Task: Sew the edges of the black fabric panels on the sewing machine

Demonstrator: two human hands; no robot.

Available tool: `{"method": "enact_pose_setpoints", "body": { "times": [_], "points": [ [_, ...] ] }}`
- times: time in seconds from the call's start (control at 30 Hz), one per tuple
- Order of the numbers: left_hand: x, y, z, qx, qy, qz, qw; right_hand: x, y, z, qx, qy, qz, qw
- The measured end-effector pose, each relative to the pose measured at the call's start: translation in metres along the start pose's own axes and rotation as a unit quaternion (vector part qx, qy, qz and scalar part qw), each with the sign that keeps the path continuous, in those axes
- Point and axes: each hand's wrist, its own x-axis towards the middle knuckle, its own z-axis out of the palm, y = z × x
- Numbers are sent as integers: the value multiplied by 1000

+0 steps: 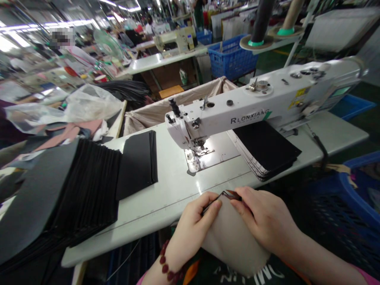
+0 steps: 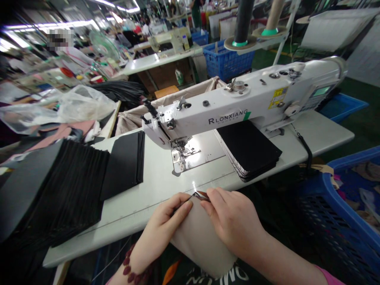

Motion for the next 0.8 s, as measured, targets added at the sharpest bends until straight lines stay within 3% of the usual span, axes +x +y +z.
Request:
{"method": "enact_pose_setpoints", "body": {
  "times": [0.4,0.5,0.57,0.7,0.73,0.77,0.8],
  "points": [
    [-2,0,1,5,-4,-1,1000,0,0,1,28,-8,15,999],
    [-2,1,1,8,-8,-2,1000,0,0,2,104,-20,48,993],
    [-2,2,1,10,-12,-6,1000,0,-1,5,244,-53,98,963],
    [-3,4,-1,15,-15,-12,1000,0,-5,14,533,-120,210,811],
    [-3,5,-1,15,-16,-11,1000,0,-5,15,554,-127,218,793],
    [-3,5,-1,16,-16,-11,1000,1,-4,14,548,-130,214,798],
    [-3,5,-2,18,-17,-12,1000,2,-2,11,516,-128,201,823]
  ]
}}
